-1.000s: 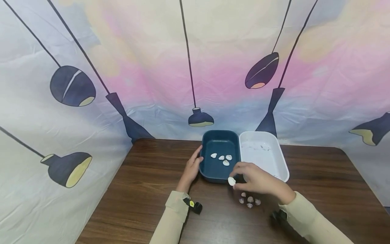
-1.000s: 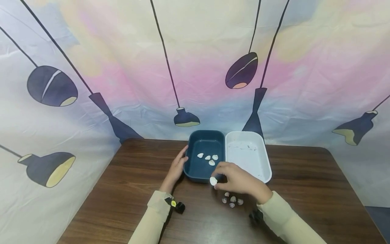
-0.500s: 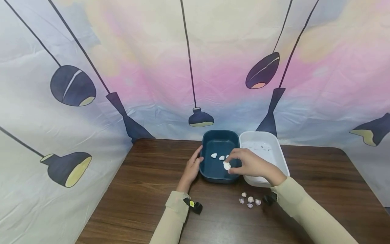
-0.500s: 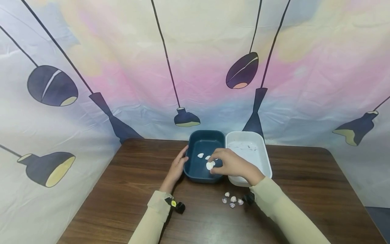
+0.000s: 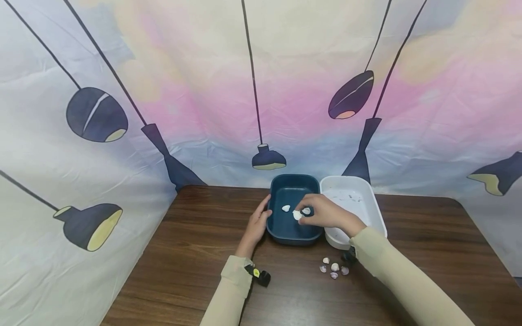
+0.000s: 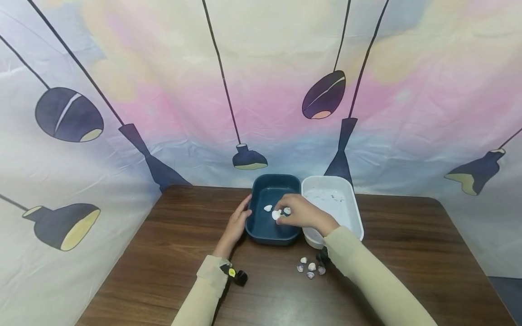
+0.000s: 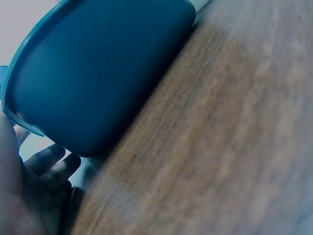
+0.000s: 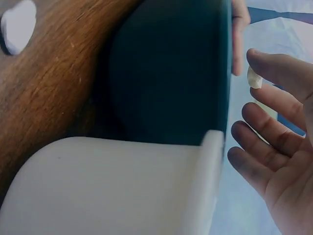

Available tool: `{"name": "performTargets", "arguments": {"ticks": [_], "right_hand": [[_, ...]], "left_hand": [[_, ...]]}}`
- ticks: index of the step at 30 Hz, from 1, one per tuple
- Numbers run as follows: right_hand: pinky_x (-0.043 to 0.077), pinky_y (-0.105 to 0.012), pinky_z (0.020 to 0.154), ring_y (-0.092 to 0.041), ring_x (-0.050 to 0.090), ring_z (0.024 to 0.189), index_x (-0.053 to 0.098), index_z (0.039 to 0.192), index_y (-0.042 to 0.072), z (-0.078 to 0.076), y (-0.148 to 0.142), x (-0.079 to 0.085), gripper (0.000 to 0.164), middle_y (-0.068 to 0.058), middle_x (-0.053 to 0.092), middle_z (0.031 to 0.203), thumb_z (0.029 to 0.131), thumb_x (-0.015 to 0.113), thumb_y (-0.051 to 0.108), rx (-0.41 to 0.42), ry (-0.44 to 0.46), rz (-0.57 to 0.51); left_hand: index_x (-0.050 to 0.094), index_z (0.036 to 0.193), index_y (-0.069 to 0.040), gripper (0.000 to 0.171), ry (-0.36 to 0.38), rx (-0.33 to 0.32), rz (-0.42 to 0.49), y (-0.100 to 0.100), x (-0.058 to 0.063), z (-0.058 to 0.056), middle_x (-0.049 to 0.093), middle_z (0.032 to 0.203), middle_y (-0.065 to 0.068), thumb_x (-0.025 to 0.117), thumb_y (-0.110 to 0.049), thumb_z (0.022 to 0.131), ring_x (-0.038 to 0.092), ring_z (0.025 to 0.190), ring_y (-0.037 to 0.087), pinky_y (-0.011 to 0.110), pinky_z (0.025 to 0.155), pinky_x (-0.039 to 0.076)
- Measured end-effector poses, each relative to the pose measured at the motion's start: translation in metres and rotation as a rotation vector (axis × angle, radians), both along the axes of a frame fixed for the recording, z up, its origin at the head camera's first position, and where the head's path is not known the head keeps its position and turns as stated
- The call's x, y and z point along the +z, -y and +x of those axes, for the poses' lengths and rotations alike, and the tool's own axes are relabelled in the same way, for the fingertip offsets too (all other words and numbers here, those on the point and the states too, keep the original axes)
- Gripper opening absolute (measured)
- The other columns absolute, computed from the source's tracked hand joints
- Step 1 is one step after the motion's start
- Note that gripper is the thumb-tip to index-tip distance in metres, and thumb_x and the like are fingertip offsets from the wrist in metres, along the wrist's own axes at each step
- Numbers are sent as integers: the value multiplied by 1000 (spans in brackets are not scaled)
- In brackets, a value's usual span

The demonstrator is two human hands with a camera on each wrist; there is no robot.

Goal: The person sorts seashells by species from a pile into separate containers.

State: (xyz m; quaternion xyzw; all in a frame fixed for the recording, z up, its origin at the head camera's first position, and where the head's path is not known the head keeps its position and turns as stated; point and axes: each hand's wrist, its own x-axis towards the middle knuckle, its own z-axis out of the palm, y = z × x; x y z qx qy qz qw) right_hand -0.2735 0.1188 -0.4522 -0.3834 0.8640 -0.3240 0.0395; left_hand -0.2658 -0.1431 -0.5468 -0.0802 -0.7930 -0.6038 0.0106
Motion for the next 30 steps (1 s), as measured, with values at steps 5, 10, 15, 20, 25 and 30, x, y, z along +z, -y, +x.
{"name": "performTargets", "arguments": {"ticks": [5,10,15,20,25,30], "right_hand": [[58,-49,88,-36,69,102,79,116,5,-9,8,-8,27,-11,72,111,90,83,14,3,-15,18],[57,-44,85,-34,69,99,79,115,4,-13,16,-12,28,-9,72,108,90,83,14,-14,-9,40],[56,-44,85,-33,68,99,78,115,3,-17,24,-15,27,-10,71,109,91,82,15,-41,4,73],[55,-49,94,-30,67,108,78,118,4,-21,30,-20,30,-10,71,115,92,82,18,-85,11,119],[54,-50,99,-30,66,112,79,117,4,-25,33,-24,29,-10,71,117,92,82,18,-106,11,142],[55,-48,96,-29,66,111,79,116,4,-27,39,-26,28,-11,71,118,92,82,17,-96,7,156]], "left_hand": [[43,163,-22,57,5,3,-14,0,0,1,42,166,10,46,-21,107,37,153,36,62,120,31],[42,164,-24,57,15,-5,-7,1,2,1,41,167,8,45,-21,108,36,154,33,61,121,29],[42,164,-24,56,23,-11,-2,1,3,2,40,167,9,45,-22,108,36,154,35,62,121,29],[42,164,-25,56,30,-15,2,0,4,2,39,168,9,45,-22,109,35,154,35,62,121,29],[41,164,-25,56,28,-18,3,0,4,2,37,169,9,44,-22,109,33,155,35,62,122,28],[41,165,-24,56,24,-23,13,0,5,2,37,169,10,44,-22,109,32,155,36,64,121,28]]}}
